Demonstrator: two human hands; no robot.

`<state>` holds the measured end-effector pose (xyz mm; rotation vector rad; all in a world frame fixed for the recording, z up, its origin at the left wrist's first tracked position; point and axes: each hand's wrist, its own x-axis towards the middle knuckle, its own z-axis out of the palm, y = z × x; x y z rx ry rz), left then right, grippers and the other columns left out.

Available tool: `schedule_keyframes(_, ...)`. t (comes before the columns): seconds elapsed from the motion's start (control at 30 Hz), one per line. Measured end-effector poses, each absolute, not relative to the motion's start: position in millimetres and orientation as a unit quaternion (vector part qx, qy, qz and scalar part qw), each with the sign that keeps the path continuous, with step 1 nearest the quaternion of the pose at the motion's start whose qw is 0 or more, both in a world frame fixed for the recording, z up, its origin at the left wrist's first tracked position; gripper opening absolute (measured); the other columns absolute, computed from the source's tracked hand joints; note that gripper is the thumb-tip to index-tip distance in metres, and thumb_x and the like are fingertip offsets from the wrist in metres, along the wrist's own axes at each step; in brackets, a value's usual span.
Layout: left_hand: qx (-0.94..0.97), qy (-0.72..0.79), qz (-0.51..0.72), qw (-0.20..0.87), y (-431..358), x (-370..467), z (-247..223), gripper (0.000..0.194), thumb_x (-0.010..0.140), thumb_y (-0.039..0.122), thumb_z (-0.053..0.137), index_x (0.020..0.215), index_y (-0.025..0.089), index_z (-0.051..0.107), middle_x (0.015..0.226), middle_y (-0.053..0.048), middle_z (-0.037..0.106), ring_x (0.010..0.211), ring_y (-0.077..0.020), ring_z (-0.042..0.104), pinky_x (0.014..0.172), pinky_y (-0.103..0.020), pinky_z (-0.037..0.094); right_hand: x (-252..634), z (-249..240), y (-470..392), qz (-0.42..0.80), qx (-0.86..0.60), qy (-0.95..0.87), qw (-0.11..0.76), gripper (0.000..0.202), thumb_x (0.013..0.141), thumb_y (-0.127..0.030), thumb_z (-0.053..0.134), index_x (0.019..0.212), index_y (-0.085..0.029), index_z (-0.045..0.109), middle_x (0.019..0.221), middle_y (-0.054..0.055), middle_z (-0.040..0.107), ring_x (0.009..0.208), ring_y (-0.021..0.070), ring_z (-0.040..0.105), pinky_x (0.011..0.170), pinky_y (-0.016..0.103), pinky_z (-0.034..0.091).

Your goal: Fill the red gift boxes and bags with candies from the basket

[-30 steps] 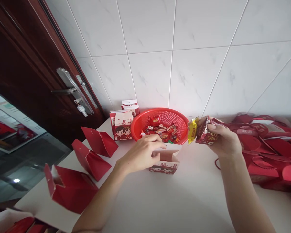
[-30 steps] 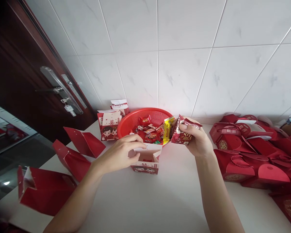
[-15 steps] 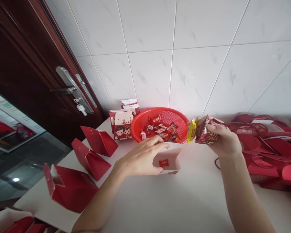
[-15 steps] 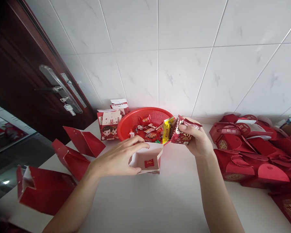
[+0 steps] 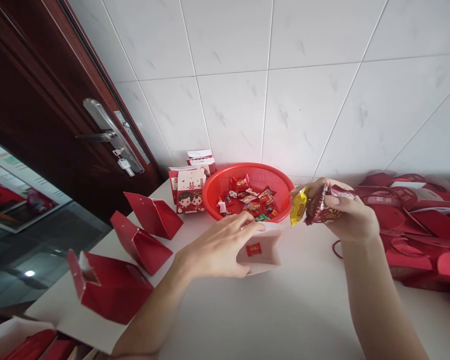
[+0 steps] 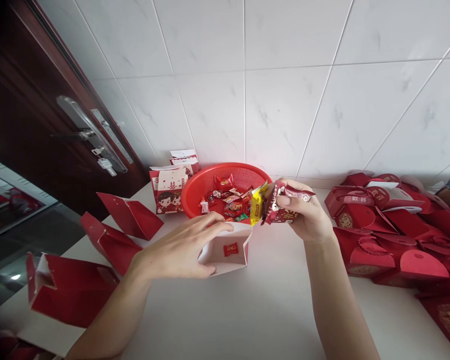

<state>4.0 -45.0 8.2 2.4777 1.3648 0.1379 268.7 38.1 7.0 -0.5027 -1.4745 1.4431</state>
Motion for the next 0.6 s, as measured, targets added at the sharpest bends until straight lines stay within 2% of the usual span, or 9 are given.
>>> schedule_keyframes(0.1,0.866,0.475,0.047,0.152,-45.1,4.2,8.7,0.075,0.077,0.031,0.076,0.144,0.031,0.043,0.134,-0.006,0.051,0.117,-0.0276,0.058,0.093,-0.037,0.051,268.2,6.7,35.6,0.603,-0.189,-0.612,0.476,0.024,0.073,-0.044,0.083,0.08,-0.022,0.075,0.067,0.003,0.065,0.054,0.018,0.059,0.047,0.031,0.051)
schedule_keyframes(0.23,0.865,0.474,0.046,0.155,-45.0,5.2,9.1,0.074,0.076,0.03,0.077,0.142,0.031,0.045,0.133,-0.006,0.052,0.117,-0.0281,0.057,0.095,-0.039,0.051,264.3,6.0,29.5,0.605,-0.173,-0.635,0.448,0.02,0.077,-0.037,0.083,0.086,-0.02,0.076,0.074,0.006,0.069,0.06,0.0202,0.064,0.048,0.031,0.053)
schedule_keyframes(0.33,0.866,0.474,0.047,0.154,-44.6,5.6,8.4,0.068,0.078,0.035,0.076,0.139,0.029,0.048,0.131,-0.008,0.053,0.117,-0.0294,0.056,0.098,-0.043,0.05,257.7,8.0,23.8,0.591,-0.133,-0.674,0.423,0.015,0.083,-0.033,0.079,0.087,-0.018,0.076,0.084,0.009,0.072,0.071,0.0211,0.066,0.057,0.033,0.057)
schedule_keyframes(0.47,0.866,0.473,0.046,0.155,-43.7,5.1,5.9,0.076,0.076,0.033,0.077,0.144,0.034,0.043,0.131,-0.006,0.052,0.119,-0.0284,0.056,0.101,-0.043,0.048,248.3,14.8,15.4,0.569,-0.121,-0.714,0.39,0.01,0.086,-0.027,0.076,0.091,-0.018,0.076,0.091,0.009,0.074,0.082,0.0224,0.069,0.072,0.036,0.059)
schedule_keyframes(0.6,0.865,0.475,0.05,0.152,-42.5,4.7,5.0,0.079,0.074,0.03,0.076,0.145,0.035,0.041,0.125,-0.005,0.053,0.116,-0.0278,0.057,0.097,-0.04,0.049,241.2,19.0,7.6,0.541,-0.137,-0.75,0.354,0.007,0.089,-0.022,0.072,0.094,-0.019,0.075,0.101,0.008,0.075,0.091,0.0213,0.071,0.08,0.032,0.058)
